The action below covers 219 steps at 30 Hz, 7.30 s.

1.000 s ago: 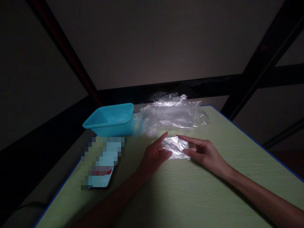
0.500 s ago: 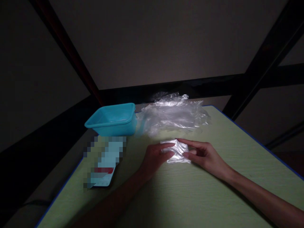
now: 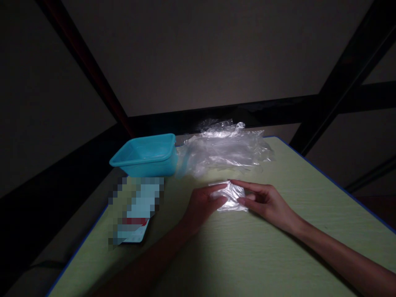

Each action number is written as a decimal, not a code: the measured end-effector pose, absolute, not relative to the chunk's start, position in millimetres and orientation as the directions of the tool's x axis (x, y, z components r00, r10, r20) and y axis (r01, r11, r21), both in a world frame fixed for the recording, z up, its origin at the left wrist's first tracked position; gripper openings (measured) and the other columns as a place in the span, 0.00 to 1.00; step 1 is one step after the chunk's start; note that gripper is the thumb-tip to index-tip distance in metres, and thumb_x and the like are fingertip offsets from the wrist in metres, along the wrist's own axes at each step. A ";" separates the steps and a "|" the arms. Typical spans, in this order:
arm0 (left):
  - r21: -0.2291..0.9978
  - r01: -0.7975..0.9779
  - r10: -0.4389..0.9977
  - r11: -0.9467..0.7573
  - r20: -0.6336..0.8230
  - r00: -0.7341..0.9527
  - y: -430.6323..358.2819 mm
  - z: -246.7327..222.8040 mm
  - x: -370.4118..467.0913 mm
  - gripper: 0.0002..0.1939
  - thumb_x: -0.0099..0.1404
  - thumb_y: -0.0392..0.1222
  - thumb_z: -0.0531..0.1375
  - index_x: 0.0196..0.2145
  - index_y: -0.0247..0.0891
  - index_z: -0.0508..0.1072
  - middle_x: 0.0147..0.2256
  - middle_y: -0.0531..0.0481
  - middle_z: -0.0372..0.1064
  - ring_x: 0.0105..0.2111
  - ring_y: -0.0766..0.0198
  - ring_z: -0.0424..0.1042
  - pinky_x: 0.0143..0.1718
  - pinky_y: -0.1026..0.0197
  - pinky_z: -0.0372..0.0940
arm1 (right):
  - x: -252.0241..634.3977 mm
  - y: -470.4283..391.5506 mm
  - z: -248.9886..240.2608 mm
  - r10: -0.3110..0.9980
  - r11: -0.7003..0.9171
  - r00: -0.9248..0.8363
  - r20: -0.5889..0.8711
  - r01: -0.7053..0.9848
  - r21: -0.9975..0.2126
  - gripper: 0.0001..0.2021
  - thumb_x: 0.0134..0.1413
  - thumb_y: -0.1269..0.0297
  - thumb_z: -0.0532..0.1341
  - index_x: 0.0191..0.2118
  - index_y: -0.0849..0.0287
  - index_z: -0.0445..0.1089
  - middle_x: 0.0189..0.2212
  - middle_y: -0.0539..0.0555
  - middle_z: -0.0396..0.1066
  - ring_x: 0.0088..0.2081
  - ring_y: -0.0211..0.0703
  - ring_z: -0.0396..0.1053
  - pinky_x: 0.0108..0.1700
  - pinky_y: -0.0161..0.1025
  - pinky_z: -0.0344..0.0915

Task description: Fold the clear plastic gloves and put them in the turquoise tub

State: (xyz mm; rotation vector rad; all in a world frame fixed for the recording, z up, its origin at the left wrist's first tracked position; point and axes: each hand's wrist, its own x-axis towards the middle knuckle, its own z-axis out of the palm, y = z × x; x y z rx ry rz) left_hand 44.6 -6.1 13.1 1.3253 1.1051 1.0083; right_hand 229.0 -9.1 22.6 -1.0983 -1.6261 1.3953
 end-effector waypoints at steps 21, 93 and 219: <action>0.995 -0.008 0.961 0.099 -0.093 0.260 -3.9 14.6 41.8 0.31 0.43 0.37 0.66 0.49 0.34 0.72 0.35 0.49 0.76 0.29 0.62 0.69 0.30 0.66 0.61 | 233.0 -6.5 22.1 0.896 -0.008 -0.439 -0.060 0.119 -0.993 0.35 0.43 0.64 0.63 0.60 0.65 0.56 0.14 0.40 0.50 0.18 0.29 0.40 0.18 0.31 0.39; 0.983 0.043 0.929 0.180 -0.184 0.320 -0.7 14.8 37.7 0.16 0.45 0.50 0.64 0.21 0.31 0.72 0.18 0.53 0.65 0.17 0.70 0.61 0.19 0.68 0.56 | 241.6 -2.0 18.5 0.722 -0.082 -0.691 -0.012 -0.069 -0.994 0.47 0.44 0.76 0.64 0.64 0.47 0.38 0.49 0.57 0.66 0.29 0.30 0.68 0.30 0.30 0.64; 0.991 -0.001 0.971 0.130 -0.127 0.203 -8.8 17.2 49.9 0.51 0.46 0.27 0.64 0.63 0.42 0.44 0.53 0.38 0.63 0.30 0.70 0.72 0.29 0.71 0.65 | 228.1 -0.8 18.7 0.975 0.071 -0.217 0.048 0.102 -0.992 0.30 0.40 0.62 0.65 0.54 0.62 0.65 0.17 0.43 0.58 0.19 0.33 0.52 0.22 0.33 0.54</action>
